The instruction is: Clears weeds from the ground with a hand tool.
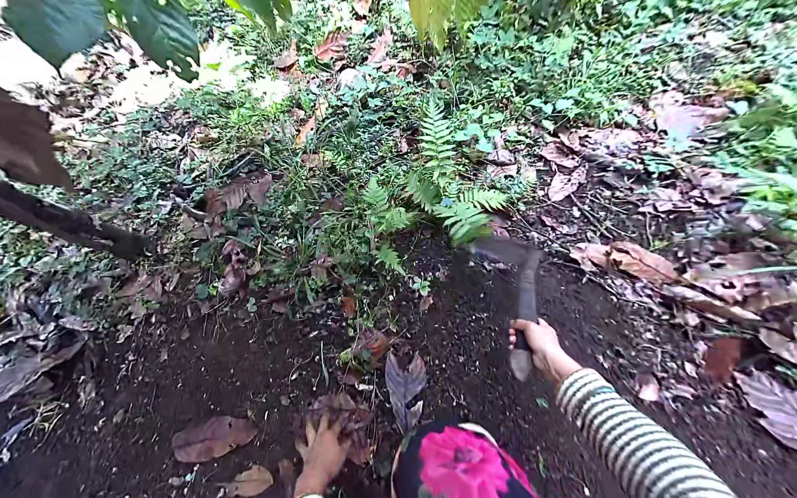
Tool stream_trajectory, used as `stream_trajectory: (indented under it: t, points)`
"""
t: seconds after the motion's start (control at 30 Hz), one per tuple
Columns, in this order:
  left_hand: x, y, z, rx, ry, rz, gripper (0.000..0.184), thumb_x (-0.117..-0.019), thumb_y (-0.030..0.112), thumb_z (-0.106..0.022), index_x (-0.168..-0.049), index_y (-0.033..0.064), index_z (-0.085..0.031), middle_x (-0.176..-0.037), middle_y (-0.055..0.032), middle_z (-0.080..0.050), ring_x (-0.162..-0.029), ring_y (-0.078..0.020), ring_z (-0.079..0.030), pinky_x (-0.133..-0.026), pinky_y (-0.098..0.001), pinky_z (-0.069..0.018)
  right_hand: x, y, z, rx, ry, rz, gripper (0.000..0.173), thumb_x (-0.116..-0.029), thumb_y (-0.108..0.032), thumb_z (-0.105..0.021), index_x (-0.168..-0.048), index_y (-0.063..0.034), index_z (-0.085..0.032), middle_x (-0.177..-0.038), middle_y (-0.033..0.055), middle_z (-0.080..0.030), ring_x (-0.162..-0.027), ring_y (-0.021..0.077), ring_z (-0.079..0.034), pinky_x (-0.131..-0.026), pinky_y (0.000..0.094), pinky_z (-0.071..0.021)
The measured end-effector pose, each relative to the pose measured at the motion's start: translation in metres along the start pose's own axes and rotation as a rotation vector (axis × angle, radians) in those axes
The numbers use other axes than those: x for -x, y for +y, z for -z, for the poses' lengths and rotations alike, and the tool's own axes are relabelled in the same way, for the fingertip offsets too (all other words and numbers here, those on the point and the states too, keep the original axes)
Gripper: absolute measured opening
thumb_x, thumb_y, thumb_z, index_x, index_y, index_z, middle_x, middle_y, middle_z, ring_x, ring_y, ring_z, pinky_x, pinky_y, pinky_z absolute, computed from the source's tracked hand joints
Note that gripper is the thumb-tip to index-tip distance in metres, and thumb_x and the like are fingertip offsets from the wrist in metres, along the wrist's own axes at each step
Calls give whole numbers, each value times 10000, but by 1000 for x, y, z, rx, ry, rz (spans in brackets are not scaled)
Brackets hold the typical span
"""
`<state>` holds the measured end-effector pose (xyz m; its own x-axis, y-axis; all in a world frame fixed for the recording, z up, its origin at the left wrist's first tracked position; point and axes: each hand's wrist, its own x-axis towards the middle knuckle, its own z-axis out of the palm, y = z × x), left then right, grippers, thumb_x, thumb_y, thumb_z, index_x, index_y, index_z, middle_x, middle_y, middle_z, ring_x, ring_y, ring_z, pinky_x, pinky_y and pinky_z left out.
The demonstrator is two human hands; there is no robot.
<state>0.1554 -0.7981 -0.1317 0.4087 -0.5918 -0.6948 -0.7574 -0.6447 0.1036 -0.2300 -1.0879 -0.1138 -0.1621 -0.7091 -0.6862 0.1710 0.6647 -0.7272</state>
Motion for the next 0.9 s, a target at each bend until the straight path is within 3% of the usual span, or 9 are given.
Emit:
stream_trajectory:
  t: [0.13,0.3,0.37,0.43,0.53,0.6,0.67,0.77,0.9]
  points:
    - [-42,54,-7,-57,-62,23,719,-964,474,-641,-1598,243,-393,-1731,-67,-157,-1586,-424,-43,-1186,-756,-80,-81,-78,-19,-210,107,229,327,-1044,-200,-611,-1277,-14,-474,-749,52,-598,-547,144,-618,-545,331,-593]
    - [-71,86,-14,-10,-159,45,790,-965,462,-648,-1630,197,-313,-1729,-70,-167,-1593,-383,-66,-1213,-718,-84,-162,-166,-69,-548,319,417,524,-1028,-129,-610,-1443,-49,-300,-884,82,-574,-622,160,-643,-611,339,-606]
    - [-78,90,-23,34,-212,57,835,-943,502,-667,-1628,179,-315,-1726,-90,-172,-1590,-388,-88,-1213,-717,-107,-177,-158,-108,-499,363,368,665,-1031,-163,-604,-1546,-57,-197,-1047,123,-581,-762,181,-671,-710,353,-611]
    - [-86,90,-36,68,-234,60,880,-921,521,-693,-1624,149,-319,-1726,-131,-145,-1586,-402,-101,-1203,-729,-137,-178,-98,-150,-213,293,274,729,-986,-149,-628,-1555,14,-202,-1149,198,-623,-897,241,-681,-814,417,-591]
    - [-87,93,-41,17,-261,79,843,-939,468,-689,-1627,160,-311,-1731,-121,-126,-1588,-389,-104,-1190,-732,-163,-139,34,-164,314,-48,137,648,-929,-145,-687,-1463,49,-375,-998,217,-686,-773,294,-703,-736,483,-609]
    - [-86,98,-35,-21,-272,78,829,-952,437,-682,-1633,162,-296,-1729,-122,-136,-1587,-388,-119,-1184,-726,-193,-117,64,-139,439,-137,8,602,-974,-151,-685,-1475,-3,-385,-968,199,-687,-714,275,-717,-681,458,-625]
    - [-79,98,-29,-44,-301,72,811,-969,431,-662,-1634,155,-289,-1727,-127,-141,-1586,-390,-121,-1190,-715,-196,-108,54,-101,493,-173,-69,522,-983,-146,-676,-1433,-33,-436,-884,170,-681,-643,253,-693,-617,432,-612]
    - [-83,96,-27,-66,-313,49,806,-969,442,-655,-1631,154,-298,-1727,-128,-143,-1582,-398,-136,-1199,-713,-183,-122,-1,-75,374,-127,56,458,-984,-130,-656,-1379,-1,-464,-791,136,-655,-576,226,-657,-562,405,-598]
    - [-81,95,-23,-88,-351,36,820,-967,412,-656,-1641,155,-266,-1733,-125,-112,-1589,-385,-110,-1207,-716,-139,-167,-84,-116,-213,142,268,444,-1041,-102,-565,-1402,21,-339,-745,80,-575,-538,161,-619,-556,344,-602]
